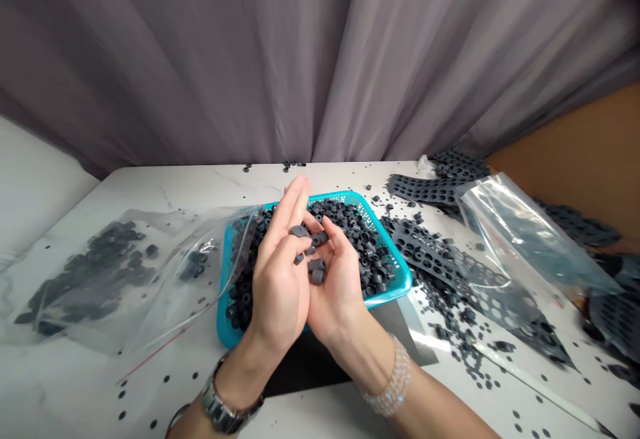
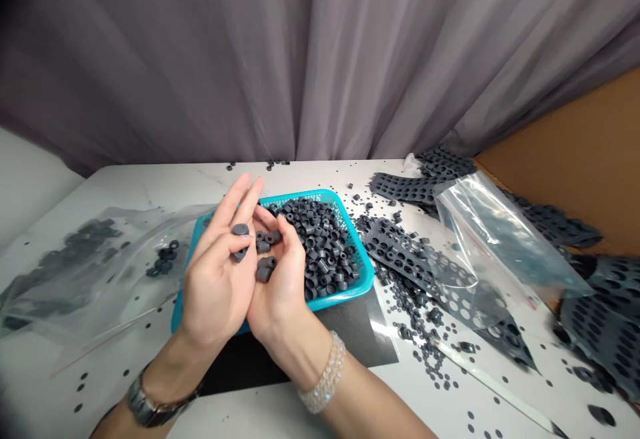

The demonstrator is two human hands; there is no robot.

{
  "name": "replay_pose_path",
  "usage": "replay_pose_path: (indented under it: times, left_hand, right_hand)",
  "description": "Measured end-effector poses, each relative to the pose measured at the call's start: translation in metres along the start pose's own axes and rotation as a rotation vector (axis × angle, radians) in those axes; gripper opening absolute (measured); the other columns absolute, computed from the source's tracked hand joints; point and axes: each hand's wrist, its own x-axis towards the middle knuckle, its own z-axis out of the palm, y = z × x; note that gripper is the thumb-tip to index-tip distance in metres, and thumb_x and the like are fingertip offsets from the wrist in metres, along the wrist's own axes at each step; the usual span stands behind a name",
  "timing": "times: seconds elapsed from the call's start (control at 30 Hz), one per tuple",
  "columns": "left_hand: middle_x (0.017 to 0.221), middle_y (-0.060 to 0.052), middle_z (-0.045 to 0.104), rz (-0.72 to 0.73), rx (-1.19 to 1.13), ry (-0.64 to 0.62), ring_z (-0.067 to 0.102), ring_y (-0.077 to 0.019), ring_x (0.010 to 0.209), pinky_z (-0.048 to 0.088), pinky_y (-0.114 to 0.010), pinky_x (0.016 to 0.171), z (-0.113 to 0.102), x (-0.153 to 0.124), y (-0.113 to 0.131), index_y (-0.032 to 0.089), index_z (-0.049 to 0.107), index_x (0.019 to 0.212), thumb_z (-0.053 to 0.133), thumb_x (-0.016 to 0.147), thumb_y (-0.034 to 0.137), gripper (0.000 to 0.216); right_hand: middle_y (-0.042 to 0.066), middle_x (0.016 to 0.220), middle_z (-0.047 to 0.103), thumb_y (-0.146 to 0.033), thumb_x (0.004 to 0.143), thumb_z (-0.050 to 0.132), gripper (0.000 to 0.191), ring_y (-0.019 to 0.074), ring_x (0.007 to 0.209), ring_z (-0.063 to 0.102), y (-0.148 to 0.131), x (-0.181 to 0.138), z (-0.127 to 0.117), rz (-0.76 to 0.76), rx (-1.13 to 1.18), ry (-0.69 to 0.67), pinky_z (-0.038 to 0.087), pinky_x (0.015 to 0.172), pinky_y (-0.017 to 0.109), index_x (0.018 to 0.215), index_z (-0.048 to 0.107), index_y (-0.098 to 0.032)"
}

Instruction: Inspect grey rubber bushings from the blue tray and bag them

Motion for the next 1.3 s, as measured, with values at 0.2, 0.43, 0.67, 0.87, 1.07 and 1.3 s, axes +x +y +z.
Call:
replay_pose_path:
  times: [0.2, 0.43, 0.67, 0.87, 1.07, 1.3]
  left_hand:
    - [0.143, 0.002, 0.046, 0.084, -0.027, -0.042, 0.034, -0.0199, 0.136, 0.041, -0.03, 0.099, 0.001, 0.003, 0.004, 0.033, 0.046, 0.132, 0.036, 0.082, 0.01, 0.056]
    - [0.142, -0.001, 0.047, 0.085, 0.095, -0.04, 0.032, -0.0162, 0.137, 0.031, -0.029, 0.11, 0.002, 0.005, 0.001, 0.03, 0.045, 0.133, 0.043, 0.088, 0.014, 0.048]
    - [0.124, -0.004, 0.06, 0.175, 0.276, 0.046, 0.054, -0.0205, 0.116, 0.043, -0.035, 0.1, -0.002, 0.007, -0.005, 0.028, 0.055, 0.121, 0.045, 0.086, 0.018, 0.038]
    - [0.104, -0.003, 0.065, 0.199, 0.434, 0.113, 0.061, -0.0162, 0.087, 0.05, -0.028, 0.077, -0.004, 0.006, 0.0, 0.028, 0.058, 0.116, 0.049, 0.086, 0.025, 0.031]
    - [0.092, -0.001, 0.064, 0.078, 0.655, 0.036, 0.058, -0.0141, 0.079, 0.046, -0.024, 0.071, -0.007, 0.006, 0.013, 0.025, 0.062, 0.105, 0.045, 0.09, 0.03, 0.023]
    - [0.073, 0.002, 0.054, -0.066, 0.552, -0.075, 0.049, -0.0111, 0.068, 0.043, -0.022, 0.065, -0.016, 0.011, 0.018, 0.024, 0.058, 0.108, 0.045, 0.091, 0.034, 0.024]
  right_hand:
    - [0.0, 0.084, 0.072, -0.03, 0.081, 0.049, 0.025, 0.0118, 0.065, 0.063, -0.004, 0.004, 0.0, 0.041, 0.049, -0.035, 0.05, 0.065, 0.024, 0.093, 0.067, -0.018]
    - [-0.003, 0.063, 0.067, -0.023, 0.076, 0.049, 0.018, 0.0098, 0.057, 0.059, -0.004, 0.005, -0.001, 0.052, 0.155, 0.024, 0.049, 0.066, 0.019, 0.076, 0.067, -0.018]
    - [-0.002, 0.064, 0.066, -0.022, 0.074, 0.049, 0.015, 0.0111, 0.063, 0.06, -0.005, 0.008, -0.002, 0.069, 0.185, 0.031, 0.049, 0.078, 0.022, 0.071, 0.063, -0.019]
    - [0.0, 0.067, 0.066, -0.024, 0.076, 0.045, 0.02, 0.013, 0.07, 0.062, -0.007, 0.004, 0.001, 0.1, 0.195, 0.004, 0.049, 0.083, 0.025, 0.077, 0.064, -0.018]
    - [0.004, 0.071, 0.068, -0.023, 0.079, 0.042, 0.026, 0.0129, 0.066, 0.062, -0.014, 0.008, 0.002, 0.087, 0.167, -0.003, 0.051, 0.075, 0.024, 0.086, 0.065, -0.014]
    - [0.006, 0.079, 0.069, -0.025, 0.081, 0.04, 0.033, 0.0133, 0.06, 0.059, -0.023, 0.011, 0.0, 0.076, 0.128, 0.006, 0.05, 0.065, 0.026, 0.102, 0.062, -0.012]
